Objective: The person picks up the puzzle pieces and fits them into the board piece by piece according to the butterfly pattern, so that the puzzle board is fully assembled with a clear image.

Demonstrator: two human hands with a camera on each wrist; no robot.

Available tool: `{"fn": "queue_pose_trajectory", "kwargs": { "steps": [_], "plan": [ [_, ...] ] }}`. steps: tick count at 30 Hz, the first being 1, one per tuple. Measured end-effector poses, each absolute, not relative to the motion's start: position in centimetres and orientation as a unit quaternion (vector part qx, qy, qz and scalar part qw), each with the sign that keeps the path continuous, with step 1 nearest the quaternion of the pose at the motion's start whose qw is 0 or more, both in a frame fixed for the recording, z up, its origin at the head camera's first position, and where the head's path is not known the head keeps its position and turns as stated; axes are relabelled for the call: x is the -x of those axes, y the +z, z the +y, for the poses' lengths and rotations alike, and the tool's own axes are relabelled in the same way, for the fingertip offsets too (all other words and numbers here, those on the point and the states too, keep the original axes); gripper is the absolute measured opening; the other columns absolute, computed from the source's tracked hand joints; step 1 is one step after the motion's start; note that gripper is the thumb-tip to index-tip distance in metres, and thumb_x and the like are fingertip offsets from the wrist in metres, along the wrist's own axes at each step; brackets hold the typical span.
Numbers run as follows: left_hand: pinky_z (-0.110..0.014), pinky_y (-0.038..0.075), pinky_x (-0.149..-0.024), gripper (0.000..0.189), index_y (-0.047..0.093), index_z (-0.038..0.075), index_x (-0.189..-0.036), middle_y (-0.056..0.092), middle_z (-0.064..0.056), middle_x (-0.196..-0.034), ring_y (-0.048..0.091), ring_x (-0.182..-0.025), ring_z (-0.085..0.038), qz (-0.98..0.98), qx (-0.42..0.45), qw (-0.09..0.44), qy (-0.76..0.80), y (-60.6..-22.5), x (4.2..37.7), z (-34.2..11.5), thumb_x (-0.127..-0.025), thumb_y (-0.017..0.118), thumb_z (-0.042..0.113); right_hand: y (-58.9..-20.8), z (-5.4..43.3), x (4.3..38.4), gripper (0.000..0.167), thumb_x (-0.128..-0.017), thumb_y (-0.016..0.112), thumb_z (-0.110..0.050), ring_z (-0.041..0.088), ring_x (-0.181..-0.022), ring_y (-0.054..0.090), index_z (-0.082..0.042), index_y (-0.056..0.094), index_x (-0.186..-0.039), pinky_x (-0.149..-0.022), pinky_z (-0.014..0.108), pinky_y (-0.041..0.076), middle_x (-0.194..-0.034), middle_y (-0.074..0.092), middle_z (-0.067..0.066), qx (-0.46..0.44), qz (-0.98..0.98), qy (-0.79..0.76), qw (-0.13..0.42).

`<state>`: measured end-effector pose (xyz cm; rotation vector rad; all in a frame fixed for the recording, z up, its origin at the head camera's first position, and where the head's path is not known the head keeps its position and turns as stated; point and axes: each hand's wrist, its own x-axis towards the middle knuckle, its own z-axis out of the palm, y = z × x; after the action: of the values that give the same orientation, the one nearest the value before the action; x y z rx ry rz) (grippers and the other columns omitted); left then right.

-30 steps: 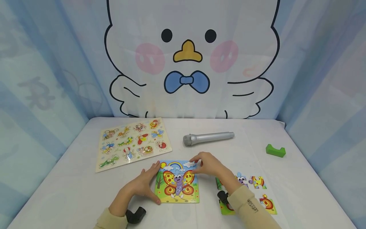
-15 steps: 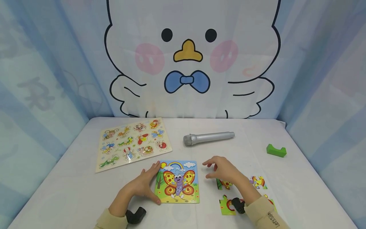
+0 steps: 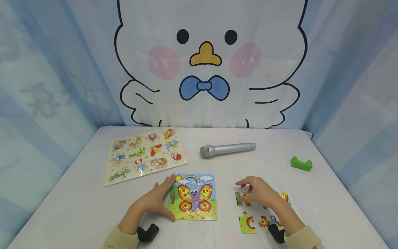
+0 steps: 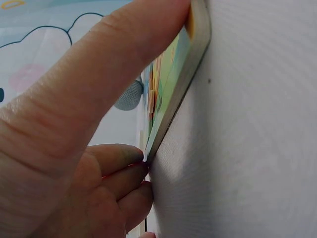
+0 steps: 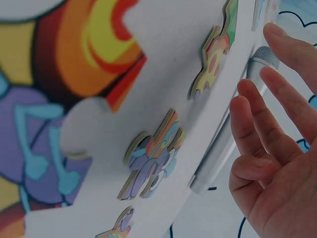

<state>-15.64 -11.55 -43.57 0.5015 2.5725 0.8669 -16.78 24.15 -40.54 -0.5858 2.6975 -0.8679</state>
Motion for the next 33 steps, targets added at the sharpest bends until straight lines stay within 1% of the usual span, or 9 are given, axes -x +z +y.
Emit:
{"fn": "queue_pose_trajectory", "kwargs": {
  "steps": [9, 16, 19, 26, 33],
  "plan": [
    [-0.056, 0.003, -0.109, 0.124, 0.017, 0.000, -0.145, 0.010, -0.015, -0.152, 0.007, -0.138, -0.031, 0.916, -0.180, 0.188, 0.305, -43.6, 15.7, -11.5, -0.051, 0.088, 0.038, -41.0, 25.7, 16.0, 0.049, -0.069, 0.079, -0.020, 0.014, -0.073, 0.045, -0.005, 0.063, -0.112, -0.055, 0.021, 0.039, -0.094, 0.059, -0.001, 0.195, 0.931, -0.282, 0.129],
    [-0.056, 0.003, -0.109, 0.123, 0.017, -0.001, -0.144, 0.009, -0.015, -0.152, 0.007, -0.138, -0.031, 0.916, -0.176, 0.192, 0.306, -43.5, 15.7, -11.4, -0.050, 0.088, 0.037, -41.4, 25.8, 15.8, 0.049, -0.068, 0.080, -0.020, 0.014, -0.074, 0.044, -0.005, 0.064, -0.112, -0.056, 0.021, 0.037, -0.091, 0.057, -0.004, 0.187, 0.935, -0.270, 0.135],
    [-0.056, 0.003, -0.109, 0.123, 0.017, -0.001, -0.144, 0.009, -0.015, -0.152, 0.007, -0.138, -0.031, 0.915, -0.178, 0.191, 0.307, -43.5, 15.6, -11.4, -0.051, 0.088, 0.037, -41.4, 25.7, 15.8, 0.047, -0.067, 0.080, -0.019, 0.014, -0.074, 0.043, -0.005, 0.065, -0.110, -0.056, 0.021, 0.037, -0.089, 0.056, -0.005, 0.187, 0.938, -0.259, 0.131],
    [-0.056, 0.003, -0.108, 0.123, 0.018, -0.002, -0.144, 0.010, -0.016, -0.151, 0.008, -0.138, -0.032, 0.913, -0.178, 0.192, 0.312, -43.4, 15.6, -11.4, -0.051, 0.088, 0.036, -41.4, 25.6, 16.0, 0.036, -0.067, 0.080, -0.018, 0.015, -0.073, 0.043, -0.010, 0.067, -0.099, -0.056, 0.022, 0.038, -0.088, 0.055, -0.004, 0.183, 0.941, -0.248, 0.138],
    [-0.056, 0.003, -0.108, 0.123, 0.018, -0.001, -0.144, 0.010, -0.015, -0.151, 0.008, -0.138, -0.031, 0.913, -0.176, 0.193, 0.313, -43.5, 15.6, -11.5, -0.050, 0.088, 0.037, -41.4, 25.1, 16.0, 0.035, -0.065, 0.082, -0.016, 0.015, -0.073, 0.043, -0.010, 0.065, -0.095, -0.058, 0.024, 0.039, -0.086, 0.052, -0.003, 0.168, 0.942, -0.251, 0.145]
  ]
}}
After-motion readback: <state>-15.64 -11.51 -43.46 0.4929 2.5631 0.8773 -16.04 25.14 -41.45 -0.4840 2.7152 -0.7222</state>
